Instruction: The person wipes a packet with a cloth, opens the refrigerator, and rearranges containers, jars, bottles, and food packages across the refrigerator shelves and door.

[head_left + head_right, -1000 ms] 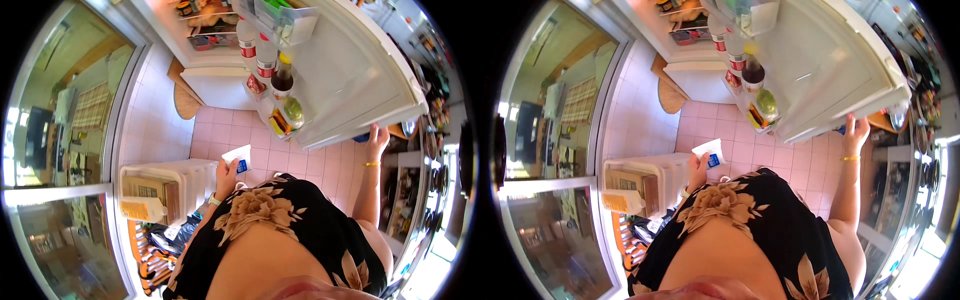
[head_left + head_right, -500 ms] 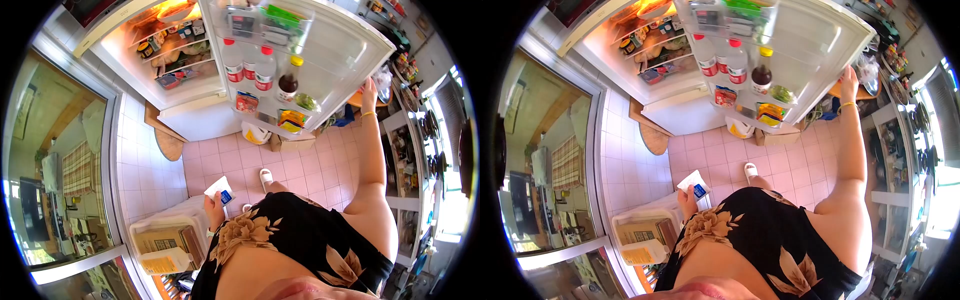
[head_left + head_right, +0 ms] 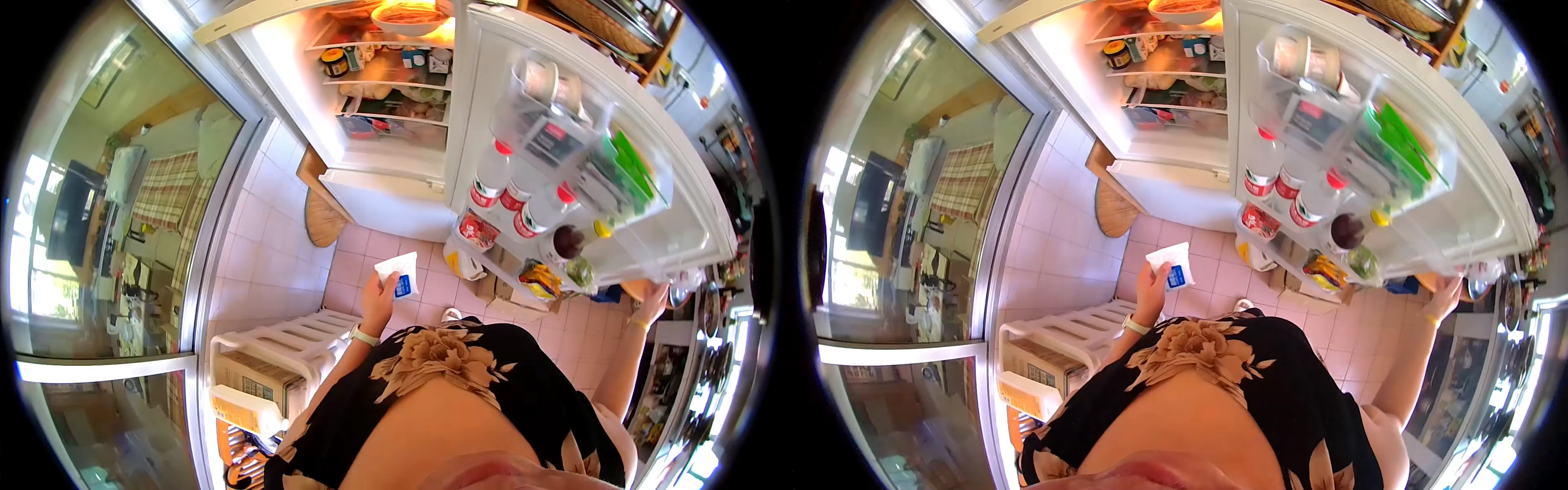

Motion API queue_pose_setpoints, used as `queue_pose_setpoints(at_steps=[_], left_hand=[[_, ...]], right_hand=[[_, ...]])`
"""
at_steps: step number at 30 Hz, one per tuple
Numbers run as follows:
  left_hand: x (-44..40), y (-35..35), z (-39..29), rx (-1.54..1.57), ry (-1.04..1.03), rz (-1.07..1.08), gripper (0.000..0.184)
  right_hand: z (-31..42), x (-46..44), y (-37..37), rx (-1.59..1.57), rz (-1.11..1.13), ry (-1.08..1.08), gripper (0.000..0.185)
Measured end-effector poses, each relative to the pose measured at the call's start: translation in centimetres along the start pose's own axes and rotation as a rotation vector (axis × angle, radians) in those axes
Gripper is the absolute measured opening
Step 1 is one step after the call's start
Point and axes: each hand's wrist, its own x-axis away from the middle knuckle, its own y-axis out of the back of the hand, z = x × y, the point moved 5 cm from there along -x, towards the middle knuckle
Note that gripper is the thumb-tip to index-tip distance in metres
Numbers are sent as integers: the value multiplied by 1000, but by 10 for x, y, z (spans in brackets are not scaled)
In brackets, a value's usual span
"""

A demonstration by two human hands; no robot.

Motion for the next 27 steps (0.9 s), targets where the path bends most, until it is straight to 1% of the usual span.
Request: queue_pose_setpoints(at_steps=[1,2,3,4,5,6,7,8,9,10,12,14,15,17,19,20,21,22,23,24,25,26,27], left_hand=[[-13,-7,5,-14,-12,4,28],[-23,-12,6,-27,-23,8,29],[-32,-18,-1,-20,-8,24,31],[-42,-20,-1,-18,-7,11,31],[-53,-21,1,-14,-11,28,32],[-63,-23,2,-11,-14,50,33],[-74,-23,-2,-13,-14,47,33],[-87,-23,-8,-79,-11,73,33],[-102,-22,-13,-145,-9,102,33],[-118,-21,-13,-149,-13,108,33],[-152,-22,-12,-92,-48,150,34],[-181,-17,-23,-51,-63,199,33],[-198,-12,-26,-45,-67,226,33],[-234,3,-23,-42,-96,258,33],[-269,27,-24,-33,-128,285,33],[-280,39,-24,-20,-141,287,33],[-295,54,-23,-73,-144,261,32],[-307,69,-29,-76,-134,277,32],[-319,84,-41,-131,-138,295,31],[-328,96,-52,-186,-145,309,30],[-338,108,-55,-152,-98,306,29],[-348,117,-52,-153,-98,315,29],[-358,127,-45,-83,-101,283,29]], right_hand=[[0,25,0,62,-32,-260,34],[-60,32,14,-29,48,-167,33],[-47,65,13,433,309,76,38],[22,123,-19,482,372,171,37],[-8,153,-19,473,446,-24,31],[-4,193,-33,452,606,-163,23],[4,228,-50,413,732,-231,21],[45,260,-79,405,866,-247,20],[8,285,-90,328,979,10,17],[86,298,-128,342,1079,-182,15],[119,318,-179,177,1113,-282,16],[116,333,-220,-13,1011,-547,19],[115,338,-243,-20,992,-545,19],[130,346,-294,-74,1042,-260,20],[171,355,-361,7,1068,-103,21],[174,356,-398,64,1100,42,20],[207,360,-436,20,1060,51,21],[214,365,-478,-68,1067,8,21],[251,365,-519,-79,1089,95,21],[275,366,-560,-116,1076,237,22],[298,366,-601,-72,1095,355,24],[315,369,-643,-134,1122,387,28],[331,370,-682,-159,1089,464,30]])
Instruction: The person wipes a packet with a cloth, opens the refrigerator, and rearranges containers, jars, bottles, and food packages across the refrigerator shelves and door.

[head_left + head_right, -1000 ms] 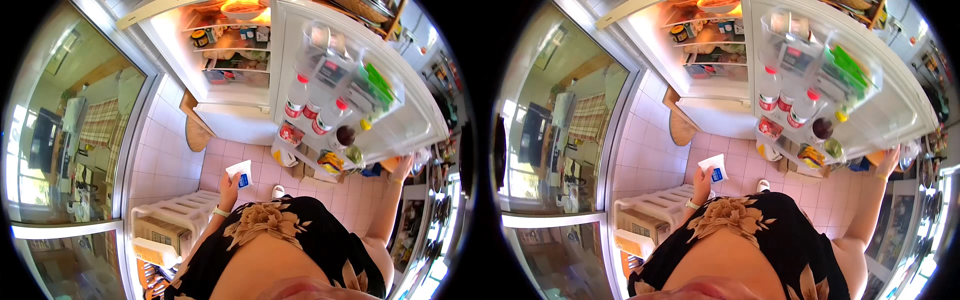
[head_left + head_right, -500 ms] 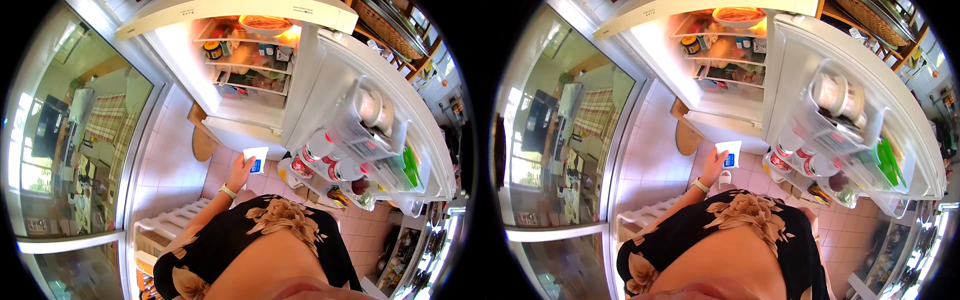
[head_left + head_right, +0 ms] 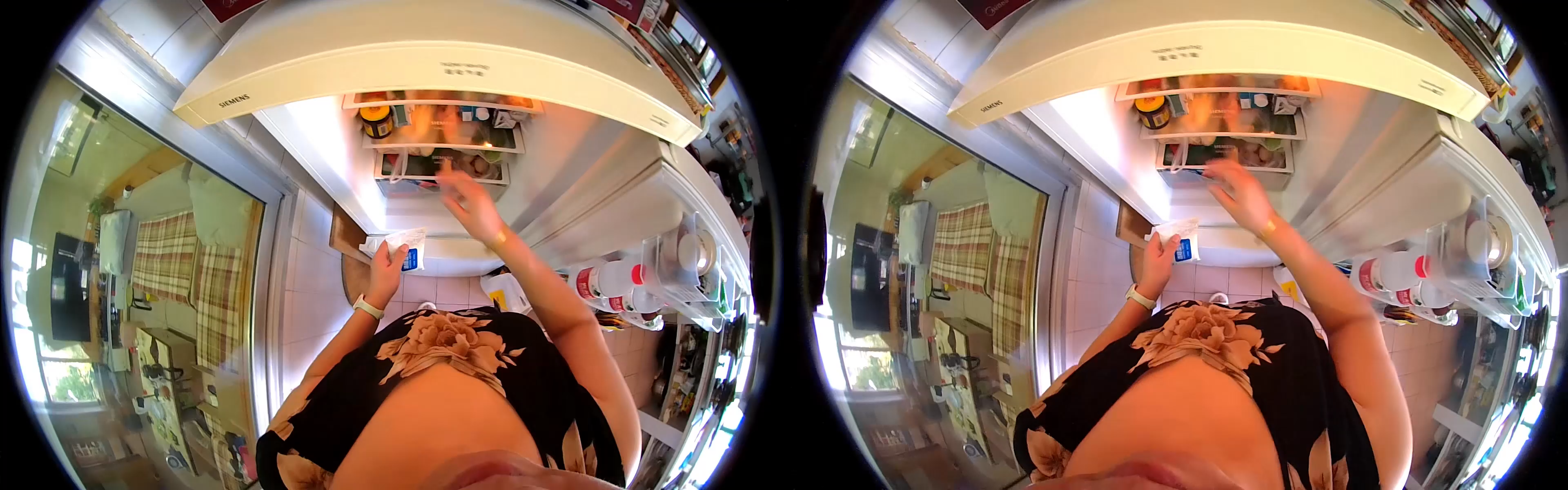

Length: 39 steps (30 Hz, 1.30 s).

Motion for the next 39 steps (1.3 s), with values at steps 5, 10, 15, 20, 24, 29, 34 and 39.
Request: queue_pose_setpoints(at_steps=[5,10,15,20,24,29,34,39], left_hand=[[-3,34,-4,87,-21,-52,30],[8,54,28,51,49,-56,32],[-5,62,27,102,68,-14,35],[-36,60,18,-10,25,16,28],[-61,61,18,-203,-138,5,30],[-72,45,18,211,-64,43,23],[-67,56,13,17,61,171,27],[-52,17,21,75,67,316,26]], right_hand=[[-31,-144,-74,293,-49,123,54],[-26,-192,-99,543,24,-142,67],[-39,-206,-108,561,-9,-132,59],[-49,-216,-122,572,-127,15,54],[-59,-228,-135,543,-65,75,46],[-55,-229,-152,611,-56,46,55],[-7,-208,-160,658,39,-4,70],[68,-94,-112,473,50,162,62]])
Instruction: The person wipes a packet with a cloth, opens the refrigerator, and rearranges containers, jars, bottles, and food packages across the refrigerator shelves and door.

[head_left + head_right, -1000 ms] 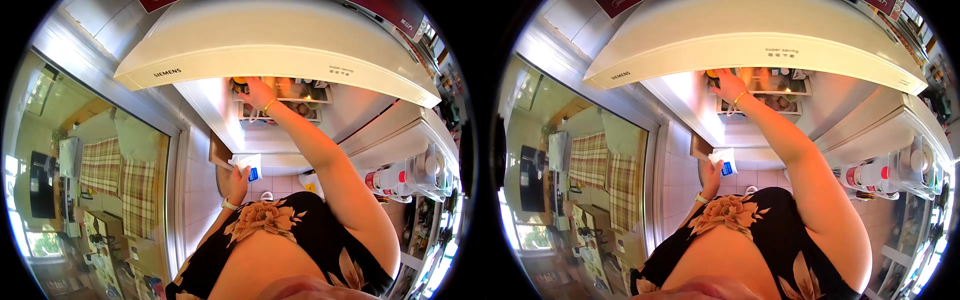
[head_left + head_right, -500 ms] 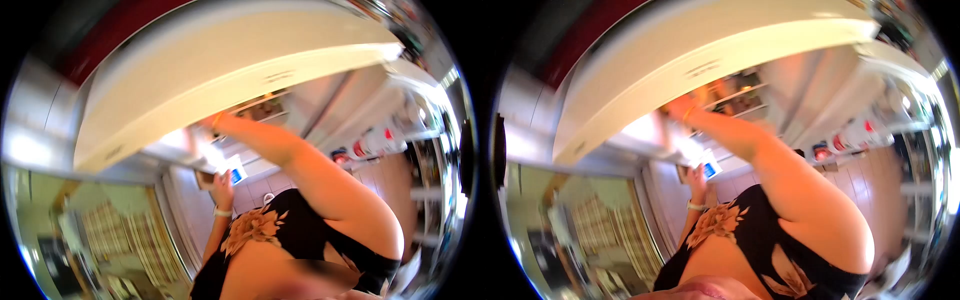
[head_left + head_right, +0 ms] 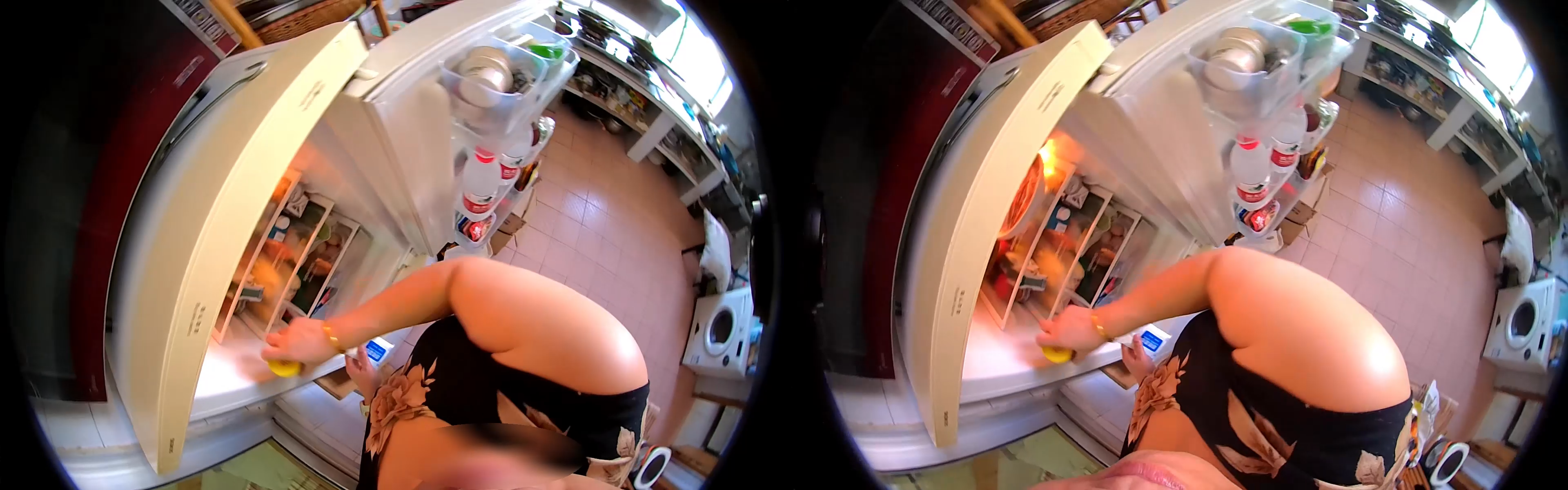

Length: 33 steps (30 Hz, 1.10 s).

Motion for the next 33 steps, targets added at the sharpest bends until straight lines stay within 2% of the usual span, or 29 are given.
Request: queue_pose_setpoints(at_steps=[2,5,7,8,12,14,15,16,17,18,20,22,23,24,27,30,33], left_hand=[[-2,-20,2,-46,-2,97,26],[-1,-49,2,-103,-30,241,25],[1,-73,-2,-148,-67,336,25],[2,-85,-5,-167,-86,371,25],[1,-130,-18,-211,-124,431,24],[-4,-153,-21,-222,-69,399,25],[-3,-169,-26,-177,-97,401,25],[-1,-183,-27,-176,-92,398,25],[3,-199,-30,-184,-114,420,26],[7,-215,-32,-192,-138,440,26],[18,-243,-24,-199,-137,420,27],[38,-279,-22,-185,-106,514,28],[42,-291,-11,-199,-105,534,28],[47,-304,-6,-231,-146,541,29],[63,-330,5,-218,-109,510,29],[80,-347,-3,-217,-114,457,30],[92,-349,-3,-234,-149,365,30]], right_hand=[[28,61,69,-129,-16,32,71],[40,133,150,-297,-63,-61,80],[42,178,202,-370,-204,-50,83],[46,199,235,-390,-203,-78,81],[54,294,347,-205,-392,-178,86],[67,340,416,34,-543,-229,87],[69,366,447,250,-672,-155,87],[63,392,476,354,-713,-322,87],[53,413,501,256,-808,-459,91],[40,428,530,355,-832,-430,84],[10,444,575,226,-887,-574,71],[-9,440,599,370,-789,-635,54],[-46,449,601,356,-683,-570,75],[-61,447,606,571,-631,-513,72],[-107,441,606,726,-484,-590,77],[-131,436,604,656,-385,-741,76],[-139,434,605,714,-391,-656,74]])
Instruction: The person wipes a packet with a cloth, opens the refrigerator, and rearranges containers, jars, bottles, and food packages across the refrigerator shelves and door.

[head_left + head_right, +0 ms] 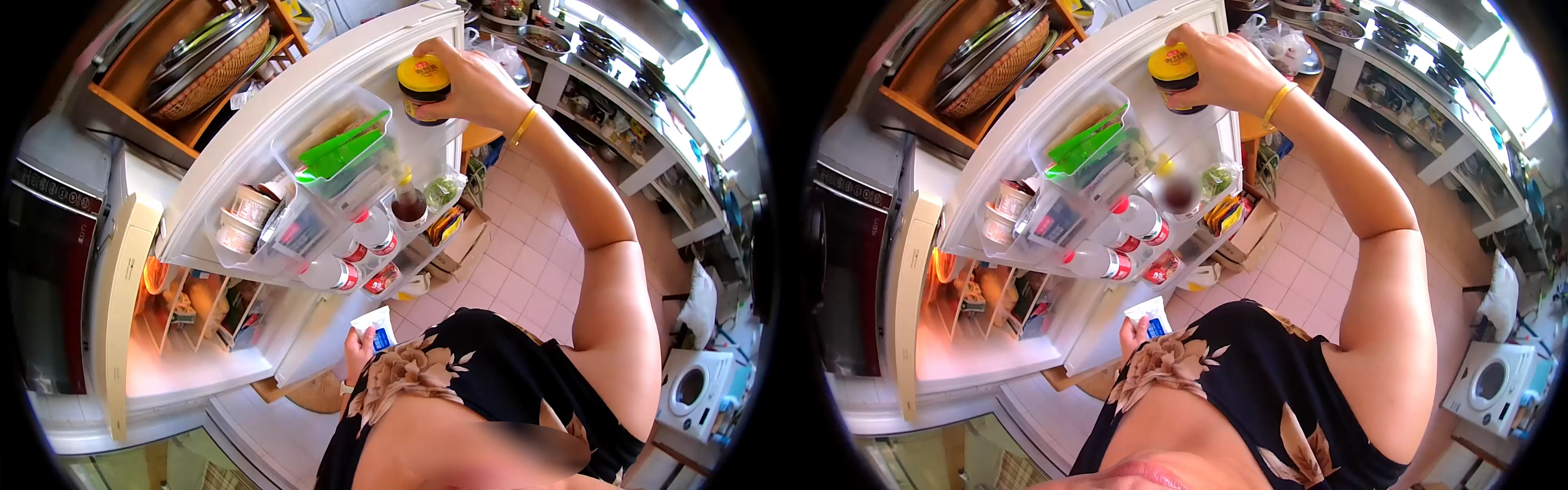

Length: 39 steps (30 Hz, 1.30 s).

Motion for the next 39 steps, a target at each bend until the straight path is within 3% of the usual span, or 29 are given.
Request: queue_pose_setpoints(at_steps=[7,11,14,15,16,18,19,20,24,27,29,31,34,37,39], left_hand=[[6,4,2,2,75,-16,29],[7,5,-3,33,93,-53,27],[8,7,-18,-63,2,-63,27],[11,12,-18,-205,134,-1,27],[10,13,-25,-176,105,6,29],[12,15,-10,-44,78,15,31],[14,16,-9,-9,102,-17,32],[15,19,-7,21,124,-56,33],[26,27,-1,48,194,-140,33],[35,63,-8,18,221,-166,32],[39,71,-6,22,234,-175,32],[44,105,10,40,242,-172,32],[48,168,12,-43,196,-219,32],[60,221,14,154,257,-299,33],[71,264,15,-147,208,-379,31]], right_hand=[[3,2,1,96,-163,188,62],[-1,8,-4,-81,-110,50,65],[-4,18,-7,-216,-181,22,67],[5,22,-1,-53,-299,56,73],[9,30,-2,-164,-355,-1,78],[28,52,20,-54,-476,116,67],[40,67,31,-112,-549,269,57],[47,87,29,-304,-651,273,50],[110,144,-19,-660,-274,699,32],[202,123,-70,-839,139,572,25],[232,113,-99,-985,293,492,29],[284,105,-143,-1142,586,338,32],[372,84,-199,-1276,624,367,35],[451,71,-282,-1236,672,454,41],[503,51,-308,-1207,515,593,39]])
